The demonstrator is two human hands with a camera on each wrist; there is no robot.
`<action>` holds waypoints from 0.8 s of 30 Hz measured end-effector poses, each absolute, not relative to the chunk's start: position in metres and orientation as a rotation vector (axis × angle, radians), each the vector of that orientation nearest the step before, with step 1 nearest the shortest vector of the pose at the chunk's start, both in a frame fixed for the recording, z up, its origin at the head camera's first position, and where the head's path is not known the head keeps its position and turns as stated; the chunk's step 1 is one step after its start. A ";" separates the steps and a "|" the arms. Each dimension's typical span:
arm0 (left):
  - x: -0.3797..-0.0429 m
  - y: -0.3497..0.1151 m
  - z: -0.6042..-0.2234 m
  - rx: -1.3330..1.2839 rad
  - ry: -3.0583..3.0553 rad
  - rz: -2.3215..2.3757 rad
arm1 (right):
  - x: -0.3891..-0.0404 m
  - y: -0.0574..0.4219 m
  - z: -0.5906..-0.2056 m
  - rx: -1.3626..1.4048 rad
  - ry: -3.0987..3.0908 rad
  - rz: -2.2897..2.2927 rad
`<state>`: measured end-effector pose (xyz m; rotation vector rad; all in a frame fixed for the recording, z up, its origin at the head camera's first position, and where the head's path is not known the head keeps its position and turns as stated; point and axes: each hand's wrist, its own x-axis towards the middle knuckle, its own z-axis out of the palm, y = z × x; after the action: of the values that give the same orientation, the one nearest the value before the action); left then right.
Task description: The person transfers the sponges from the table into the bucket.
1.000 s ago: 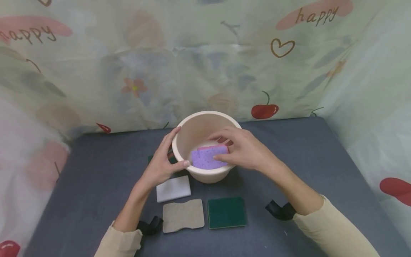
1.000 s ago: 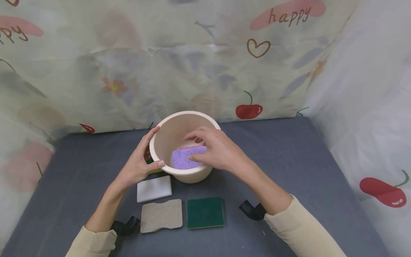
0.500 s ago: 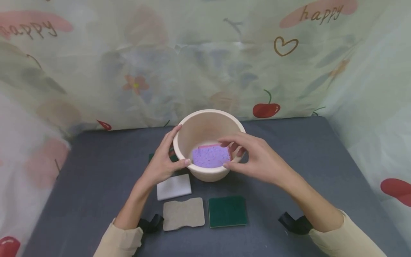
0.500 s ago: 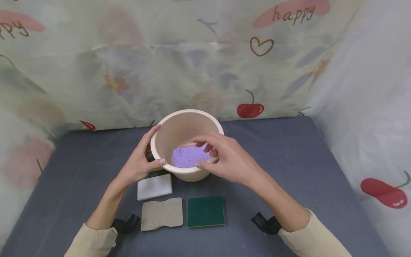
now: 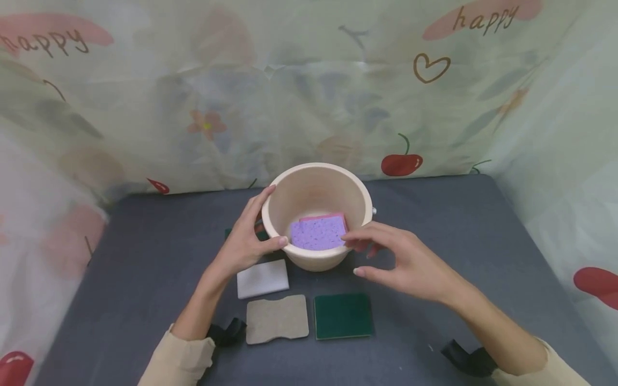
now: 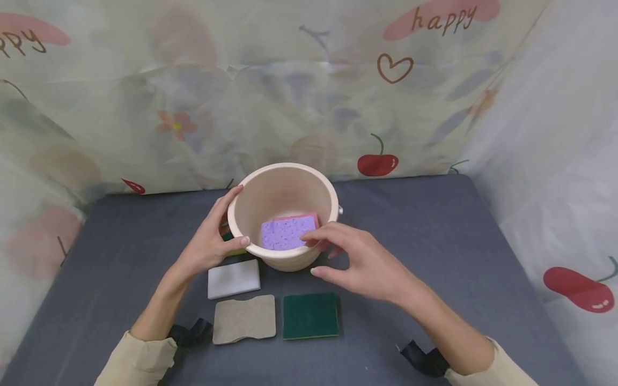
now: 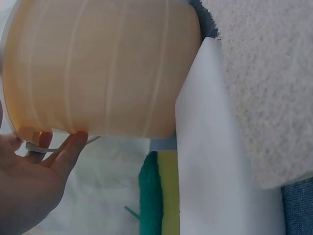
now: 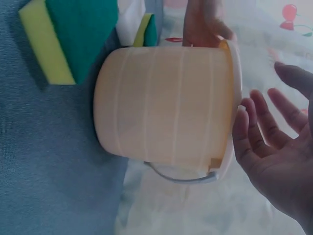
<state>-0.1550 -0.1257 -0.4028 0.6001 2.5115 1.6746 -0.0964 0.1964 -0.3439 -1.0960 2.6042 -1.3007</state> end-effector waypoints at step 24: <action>-0.157 -0.128 -0.402 0.606 2.462 1.699 | -0.066 0.206 -0.403 -1.146 2.478 -1.347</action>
<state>-0.1569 -0.1277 -0.4025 0.6064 2.4616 1.6991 -0.0663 0.2062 -0.4035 -1.1458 2.4782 -1.3473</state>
